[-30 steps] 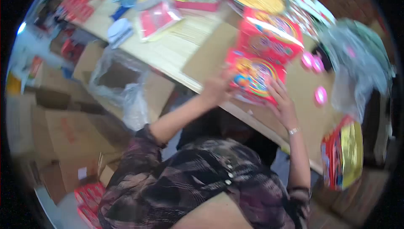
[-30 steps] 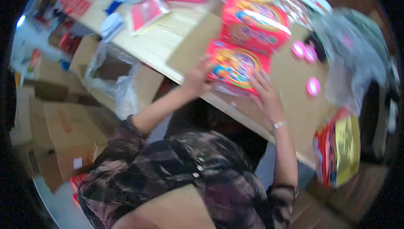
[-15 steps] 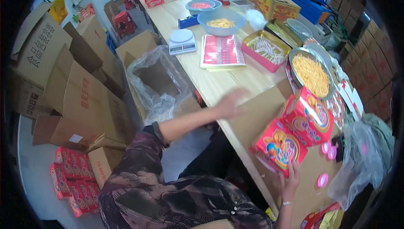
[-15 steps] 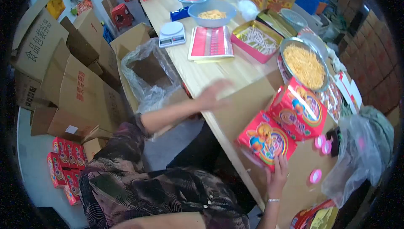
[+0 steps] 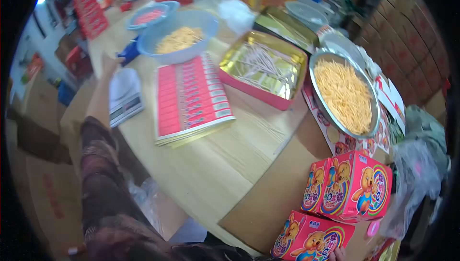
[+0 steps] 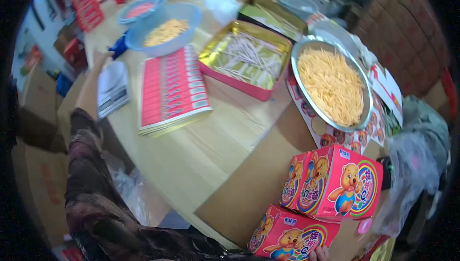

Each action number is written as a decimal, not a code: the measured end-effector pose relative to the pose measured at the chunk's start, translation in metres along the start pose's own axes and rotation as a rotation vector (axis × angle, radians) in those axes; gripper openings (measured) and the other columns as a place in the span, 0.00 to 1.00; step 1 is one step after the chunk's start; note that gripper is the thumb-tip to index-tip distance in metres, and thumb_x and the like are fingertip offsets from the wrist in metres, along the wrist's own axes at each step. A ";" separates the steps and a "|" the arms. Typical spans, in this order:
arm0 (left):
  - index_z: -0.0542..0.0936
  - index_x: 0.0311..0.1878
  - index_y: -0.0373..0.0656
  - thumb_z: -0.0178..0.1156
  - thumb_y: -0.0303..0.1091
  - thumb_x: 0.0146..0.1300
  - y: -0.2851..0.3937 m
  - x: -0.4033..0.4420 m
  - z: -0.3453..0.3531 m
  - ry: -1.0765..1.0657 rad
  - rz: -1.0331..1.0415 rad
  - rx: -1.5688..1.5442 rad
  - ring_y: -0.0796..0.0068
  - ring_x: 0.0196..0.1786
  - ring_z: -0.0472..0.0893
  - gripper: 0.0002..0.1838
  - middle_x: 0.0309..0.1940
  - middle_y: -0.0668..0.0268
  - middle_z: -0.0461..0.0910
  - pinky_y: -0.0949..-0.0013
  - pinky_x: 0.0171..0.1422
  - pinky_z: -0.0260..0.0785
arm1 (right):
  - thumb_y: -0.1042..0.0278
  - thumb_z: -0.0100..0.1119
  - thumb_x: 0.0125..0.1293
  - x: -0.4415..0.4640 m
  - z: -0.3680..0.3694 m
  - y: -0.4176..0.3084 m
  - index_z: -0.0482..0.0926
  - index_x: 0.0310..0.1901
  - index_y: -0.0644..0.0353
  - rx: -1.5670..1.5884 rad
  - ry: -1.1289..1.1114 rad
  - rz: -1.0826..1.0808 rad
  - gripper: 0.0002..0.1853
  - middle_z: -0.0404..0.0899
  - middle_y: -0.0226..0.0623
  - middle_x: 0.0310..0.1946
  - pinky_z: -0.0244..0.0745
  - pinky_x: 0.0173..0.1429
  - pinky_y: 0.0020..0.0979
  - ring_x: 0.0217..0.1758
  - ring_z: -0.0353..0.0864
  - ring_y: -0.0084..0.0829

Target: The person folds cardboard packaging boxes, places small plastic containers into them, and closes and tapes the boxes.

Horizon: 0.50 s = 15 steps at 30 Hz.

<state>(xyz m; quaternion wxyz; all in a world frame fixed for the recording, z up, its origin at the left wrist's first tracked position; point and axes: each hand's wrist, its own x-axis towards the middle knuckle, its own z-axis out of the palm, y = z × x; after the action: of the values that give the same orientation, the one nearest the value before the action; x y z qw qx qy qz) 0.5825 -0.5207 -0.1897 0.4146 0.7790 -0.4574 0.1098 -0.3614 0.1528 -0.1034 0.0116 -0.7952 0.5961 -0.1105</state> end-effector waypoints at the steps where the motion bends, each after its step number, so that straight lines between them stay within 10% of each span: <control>1: 0.55 0.69 0.22 0.79 0.46 0.37 0.051 -0.021 -0.035 -0.127 -0.027 0.031 0.49 0.63 0.71 0.61 0.63 0.38 0.65 0.61 0.67 0.65 | 0.67 0.63 0.62 0.004 -0.005 -0.006 0.70 0.62 0.63 -0.003 -0.030 0.014 0.26 0.67 0.51 0.64 0.67 0.68 0.49 0.64 0.69 0.57; 7: 0.61 0.69 0.29 0.71 0.39 0.43 0.065 0.011 -0.005 -0.299 -0.150 -0.133 0.56 0.54 0.77 0.49 0.54 0.46 0.76 0.62 0.60 0.70 | 0.65 0.63 0.63 0.003 -0.005 -0.013 0.69 0.62 0.63 -0.071 0.023 0.006 0.27 0.65 0.50 0.65 0.67 0.68 0.49 0.65 0.68 0.57; 15: 0.77 0.56 0.42 0.68 0.46 0.44 0.097 -0.002 -0.024 -0.511 -0.049 0.583 0.51 0.54 0.78 0.33 0.51 0.53 0.80 0.57 0.62 0.66 | 0.66 0.63 0.60 -0.009 -0.001 -0.022 0.69 0.60 0.63 -0.074 -0.021 0.115 0.27 0.66 0.47 0.62 0.68 0.64 0.47 0.61 0.68 0.55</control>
<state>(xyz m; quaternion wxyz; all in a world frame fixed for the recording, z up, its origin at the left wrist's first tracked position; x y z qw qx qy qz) 0.5084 -0.5249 -0.1226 0.0510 0.8771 -0.4768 0.0275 -0.3429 0.1674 -0.1001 -0.0052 -0.7606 0.6444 -0.0791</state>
